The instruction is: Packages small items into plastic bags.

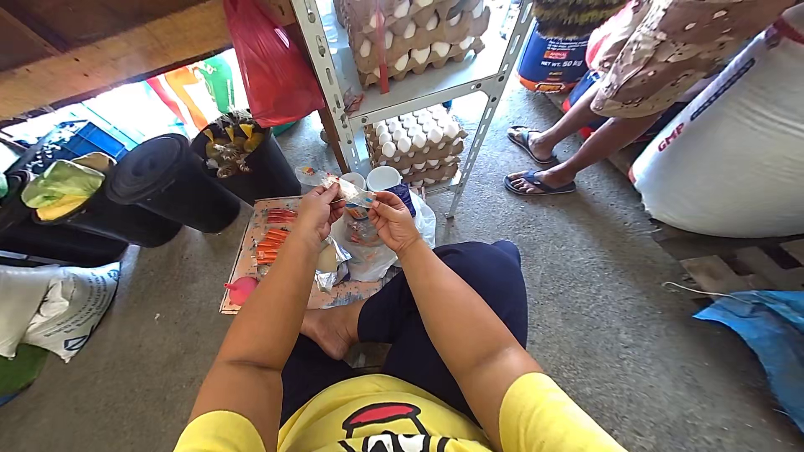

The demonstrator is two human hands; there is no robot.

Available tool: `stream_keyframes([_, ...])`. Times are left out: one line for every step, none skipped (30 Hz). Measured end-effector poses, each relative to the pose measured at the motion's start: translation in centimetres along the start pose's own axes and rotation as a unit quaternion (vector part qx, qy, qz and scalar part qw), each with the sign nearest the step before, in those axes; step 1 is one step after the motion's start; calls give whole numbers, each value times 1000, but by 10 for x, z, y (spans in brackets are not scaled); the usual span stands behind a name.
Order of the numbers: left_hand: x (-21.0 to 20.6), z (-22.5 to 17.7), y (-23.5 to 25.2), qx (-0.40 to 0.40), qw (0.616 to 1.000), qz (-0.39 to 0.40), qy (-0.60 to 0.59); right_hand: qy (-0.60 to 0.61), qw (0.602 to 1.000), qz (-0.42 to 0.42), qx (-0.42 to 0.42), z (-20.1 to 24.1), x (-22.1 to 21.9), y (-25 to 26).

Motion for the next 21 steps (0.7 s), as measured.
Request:
stream_keyframes([0,2,0,4,1000,-2,2,-4,1000,-2,1,0,0,0])
stream_keyframes([-1,3,-1,6,1000,-3,5,-9,1000,-1,4,1,0,0])
stream_keyframes([-2,4,-2,7,1000,-1,9,-19,1000,0,10,2,0,0])
stream_keyframes([-2,4,-2,9,1000,-2,11,-26,1000,0,15,2,0,0])
stream_keyframes([-2,4,-2,8,1000,-3,12,-29,999,0,19,2,0,0])
stream_keyframes([-2,4,-1,8,1000,-4,13,-32,999,0,22,3,0,0])
stream_keyframes([-1,3,-1,6,1000,-7,13,-36,999,-1,24,4,-1,0])
stream_keyframes([-1,3,0,2,1000,-10,13,-45,999,-4,26,4,-1,0])
stream_keyframes([0,2,0,-1,1000,-10,16,-53,998,-9,29,5,-1,-1])
stream_keyframes([0,2,1,-3,1000,-9,25,-61,998,-15,31,5,-1,-1])
stream_keyframes([1,2,2,-3,999,-8,40,-67,997,-21,34,4,-1,-1])
stream_keyframes([2,3,2,-1,998,-8,60,-72,996,-25,40,4,-1,-2])
stream_keyframes([4,4,1,3,997,-12,82,-81,995,-27,49,5,-1,-2])
stream_keyframes([6,6,0,10,995,-16,99,-94,993,-29,58,5,-1,-2])
stream_keyframes([8,7,-2,18,993,-20,113,-109,991,-33,69,6,0,-2])
stream_keyframes([9,8,-4,17,991,-27,127,-130,988,-38,81,6,0,-2])
stream_keyframes([11,7,-6,4,989,-35,144,-149,984,-41,92,7,0,-2])
stream_keyframes([11,5,-9,-20,985,-34,167,-168,980,-45,101,7,0,-2])
stream_keyframes([10,3,-12,-53,980,-26,192,-186,975,-48,109,7,0,-2])
stream_keyframes([7,1,-16,-89,974,-10,210,-204,971,-50,118,7,0,-3])
stream_keyframes([3,-1,-23,-129,966,10,223,-220,966,-50,127,7,-1,-4])
Point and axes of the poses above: each hand's wrist, its own y-axis towards the middle knuckle, its own x-axis out of the back of the hand, z = x × y, the point moved 9 cm from there along y, towards the middle knuckle, and after that the axes turned 13 degrees about -z, right-handed, at the moved point
